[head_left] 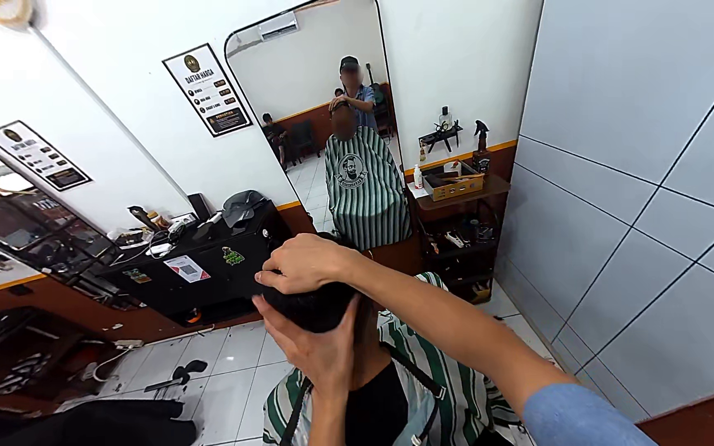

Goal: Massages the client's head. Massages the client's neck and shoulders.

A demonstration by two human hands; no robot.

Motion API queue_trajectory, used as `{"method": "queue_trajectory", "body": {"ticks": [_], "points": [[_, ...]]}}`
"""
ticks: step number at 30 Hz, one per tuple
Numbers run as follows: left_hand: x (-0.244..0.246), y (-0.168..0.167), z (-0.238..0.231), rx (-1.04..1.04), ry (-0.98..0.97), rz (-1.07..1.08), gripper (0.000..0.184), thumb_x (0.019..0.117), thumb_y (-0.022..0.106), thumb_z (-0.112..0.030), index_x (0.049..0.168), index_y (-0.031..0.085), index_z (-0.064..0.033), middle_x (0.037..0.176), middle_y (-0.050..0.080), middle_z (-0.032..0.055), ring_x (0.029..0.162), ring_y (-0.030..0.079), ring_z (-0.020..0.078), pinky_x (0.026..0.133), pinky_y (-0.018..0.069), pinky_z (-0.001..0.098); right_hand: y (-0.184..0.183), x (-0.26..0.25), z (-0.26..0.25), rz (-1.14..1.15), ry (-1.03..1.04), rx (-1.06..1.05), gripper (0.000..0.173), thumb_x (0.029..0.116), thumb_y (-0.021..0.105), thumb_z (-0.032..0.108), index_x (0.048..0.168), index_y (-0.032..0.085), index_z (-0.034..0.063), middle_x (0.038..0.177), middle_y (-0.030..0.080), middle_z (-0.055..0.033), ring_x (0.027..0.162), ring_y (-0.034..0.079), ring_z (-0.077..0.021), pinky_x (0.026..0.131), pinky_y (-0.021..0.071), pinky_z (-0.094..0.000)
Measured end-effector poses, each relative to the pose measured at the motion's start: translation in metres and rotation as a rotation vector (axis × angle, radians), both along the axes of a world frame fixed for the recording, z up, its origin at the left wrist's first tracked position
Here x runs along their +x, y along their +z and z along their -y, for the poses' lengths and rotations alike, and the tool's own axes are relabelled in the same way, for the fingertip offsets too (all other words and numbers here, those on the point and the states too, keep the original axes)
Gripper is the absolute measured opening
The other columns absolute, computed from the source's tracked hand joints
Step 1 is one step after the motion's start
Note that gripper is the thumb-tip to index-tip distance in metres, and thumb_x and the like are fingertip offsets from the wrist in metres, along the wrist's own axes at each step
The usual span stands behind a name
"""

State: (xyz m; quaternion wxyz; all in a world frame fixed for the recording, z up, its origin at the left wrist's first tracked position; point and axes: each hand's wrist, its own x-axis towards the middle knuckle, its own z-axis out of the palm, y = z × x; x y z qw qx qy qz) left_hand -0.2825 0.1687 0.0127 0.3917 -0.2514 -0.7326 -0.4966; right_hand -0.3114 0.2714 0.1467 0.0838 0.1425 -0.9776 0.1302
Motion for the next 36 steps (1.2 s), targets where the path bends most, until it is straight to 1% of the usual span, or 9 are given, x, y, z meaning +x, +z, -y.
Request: {"method": "queue_trajectory", "body": {"ticks": [6, 9, 11, 13, 17, 27, 30, 34, 36], "points": [[0.002, -0.03, 0.003, 0.055, 0.025, -0.03, 0.124, 0.0689, 0.083, -0.055, 0.153, 0.025, 0.015, 0.152, 0.036, 0.0397, 0.142, 0.041, 0.041, 0.118, 0.033, 0.0398, 0.002, -0.003, 0.003, -0.011, 0.009, 0.013, 0.047, 0.1104, 0.035, 0.033, 0.097, 0.068, 0.0019, 0.093, 0.067, -0.0147, 0.096, 0.064, -0.03, 0.081, 0.0452, -0.0511], [0.006, -0.038, 0.016, 0.108, 0.005, -0.098, 0.107, 0.0755, 0.083, -0.044, 0.147, 0.034, 0.0184, 0.139, 0.047, 0.039, 0.127, 0.053, 0.0326, 0.111, 0.0396, 0.0353, 0.001, -0.003, 0.004, -0.002, -0.003, 0.022, 0.046, 0.1105, 0.036, 0.033, 0.097, 0.069, 0.0035, 0.091, 0.067, -0.0123, 0.094, 0.064, -0.0274, 0.08, 0.0444, -0.0487], [0.005, -0.046, 0.029, 0.248, -0.042, -0.208, 0.067, 0.0866, 0.079, -0.025, 0.131, 0.048, 0.015, 0.113, 0.063, 0.0217, 0.103, 0.064, 0.0143, 0.099, 0.0508, 0.0307, 0.001, -0.003, 0.005, -0.01, -0.026, 0.031, 0.046, 0.1103, 0.037, 0.033, 0.097, 0.07, 0.0051, 0.09, 0.068, -0.011, 0.092, 0.065, -0.0264, 0.08, 0.0457, -0.0484], [0.002, -0.053, 0.029, 0.322, -0.071, -0.237, 0.057, 0.0903, 0.077, -0.023, 0.131, 0.046, 0.0029, 0.1, 0.061, 0.0025, 0.094, 0.06, 0.0013, 0.094, 0.0499, 0.0238, 0.001, -0.003, 0.006, -0.019, -0.044, 0.032, 0.046, 0.1101, 0.037, 0.033, 0.095, 0.071, 0.0057, 0.088, 0.068, -0.0105, 0.091, 0.065, -0.0263, 0.078, 0.0465, -0.0488], [0.001, -0.016, 0.009, 0.114, 0.005, -0.167, 0.116, 0.0669, 0.088, -0.05, 0.144, 0.034, 0.0166, 0.139, 0.044, 0.0388, 0.131, 0.047, 0.0403, 0.113, 0.0372, 0.0441, 0.002, 0.002, 0.012, -0.016, -0.058, 0.032, 0.045, 0.1101, 0.037, 0.034, 0.096, 0.07, 0.0053, 0.09, 0.068, -0.0112, 0.093, 0.065, -0.0275, 0.079, 0.047, -0.0496], [-0.003, 0.003, 0.001, 0.05, 0.048, -0.15, 0.116, 0.0684, 0.084, -0.051, 0.149, 0.033, 0.016, 0.145, 0.044, 0.0388, 0.134, 0.047, 0.044, 0.115, 0.0361, 0.0459, 0.001, 0.003, 0.015, -0.02, -0.069, 0.006, 0.044, 0.1099, 0.038, 0.033, 0.098, 0.069, 0.0044, 0.09, 0.068, -0.0121, 0.093, 0.065, -0.0283, 0.079, 0.0472, -0.0507], [0.001, -0.028, 0.0, 0.048, 0.086, -0.105, 0.121, 0.0679, 0.081, -0.06, 0.148, 0.032, 0.0161, 0.148, 0.039, 0.041, 0.138, 0.042, 0.0474, 0.118, 0.0317, 0.0468, 0.001, 0.001, 0.014, -0.011, -0.068, 0.009, 0.043, 0.11, 0.038, 0.032, 0.098, 0.069, 0.0041, 0.09, 0.067, -0.0124, 0.093, 0.065, -0.0287, 0.079, 0.0472, -0.0507], [0.007, -0.038, 0.014, 0.131, 0.049, -0.154, 0.101, 0.0756, 0.083, -0.042, 0.144, 0.037, 0.0175, 0.136, 0.05, 0.0362, 0.125, 0.053, 0.0334, 0.11, 0.0404, 0.0376, 0.0, 0.001, 0.013, -0.03, -0.072, 0.006, 0.043, 0.1098, 0.039, 0.031, 0.095, 0.07, 0.0046, 0.086, 0.067, -0.0115, 0.09, 0.065, -0.0275, 0.078, 0.0474, -0.0495], [0.003, -0.038, 0.023, 0.289, -0.02, -0.269, 0.063, 0.0873, 0.077, -0.02, 0.132, 0.042, 0.0068, 0.113, 0.06, 0.0142, 0.106, 0.061, 0.0107, 0.1, 0.0484, 0.0284, 0.0, 0.0, 0.014, -0.054, -0.082, 0.007, 0.041, 0.1094, 0.041, 0.031, 0.094, 0.07, 0.0059, 0.084, 0.066, -0.0101, 0.087, 0.065, -0.0263, 0.075, 0.0476, -0.048]]}}
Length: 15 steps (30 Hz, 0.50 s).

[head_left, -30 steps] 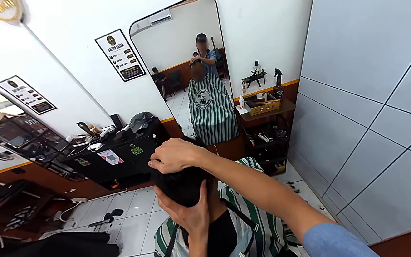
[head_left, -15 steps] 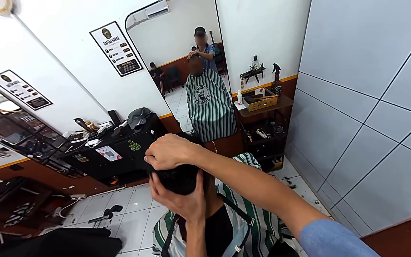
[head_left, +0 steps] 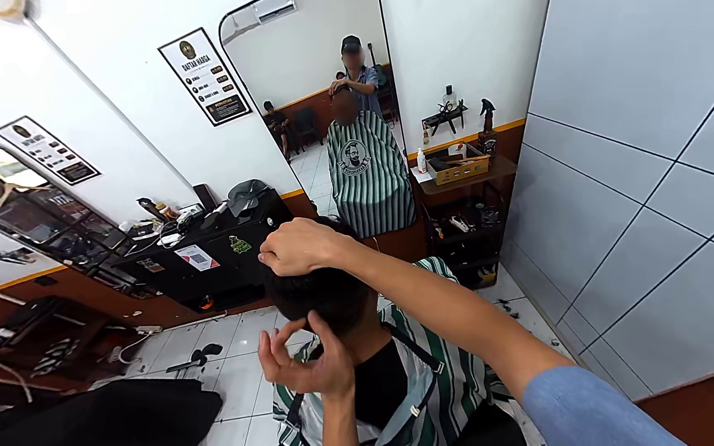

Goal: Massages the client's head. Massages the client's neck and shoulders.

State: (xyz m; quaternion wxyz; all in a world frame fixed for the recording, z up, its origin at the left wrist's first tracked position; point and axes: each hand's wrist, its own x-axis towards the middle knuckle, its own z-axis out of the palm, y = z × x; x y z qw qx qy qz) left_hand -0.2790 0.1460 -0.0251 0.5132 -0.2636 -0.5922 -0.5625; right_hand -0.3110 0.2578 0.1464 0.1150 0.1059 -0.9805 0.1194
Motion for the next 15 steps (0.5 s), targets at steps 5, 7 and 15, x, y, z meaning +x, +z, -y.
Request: {"method": "queue_trajectory", "body": {"ticks": [5, 7, 15], "points": [[-0.004, 0.015, -0.015, -0.118, 0.06, 0.09, 0.113, 0.0683, 0.087, -0.05, 0.144, 0.034, 0.0153, 0.141, 0.043, 0.0374, 0.133, 0.045, 0.038, 0.115, 0.0349, 0.0416, 0.0, 0.002, 0.006, -0.006, 0.001, 0.008, 0.04, 0.1089, 0.041, 0.031, 0.095, 0.07, 0.0078, 0.084, 0.066, -0.0086, 0.087, 0.065, -0.0251, 0.074, 0.0478, -0.048], [-0.005, 0.027, -0.02, -0.172, 0.09, 0.136, 0.118, 0.0661, 0.086, -0.052, 0.147, 0.033, 0.0158, 0.146, 0.041, 0.0391, 0.137, 0.044, 0.0424, 0.118, 0.0331, 0.0429, 0.0, 0.002, 0.007, 0.004, 0.0, -0.006, 0.041, 0.1092, 0.04, 0.031, 0.097, 0.07, 0.0073, 0.087, 0.067, -0.0093, 0.09, 0.066, -0.0258, 0.076, 0.0478, -0.0486], [-0.011, 0.032, -0.018, -0.241, 0.051, 0.126, 0.118, 0.0697, 0.084, -0.052, 0.149, 0.03, 0.0168, 0.145, 0.043, 0.0395, 0.135, 0.047, 0.0422, 0.116, 0.0352, 0.0438, -0.001, 0.0, 0.0, -0.008, -0.003, -0.018, 0.04, 0.1091, 0.041, 0.031, 0.096, 0.069, 0.0064, 0.085, 0.066, -0.0096, 0.088, 0.065, -0.0259, 0.075, 0.0472, -0.0478]]}}
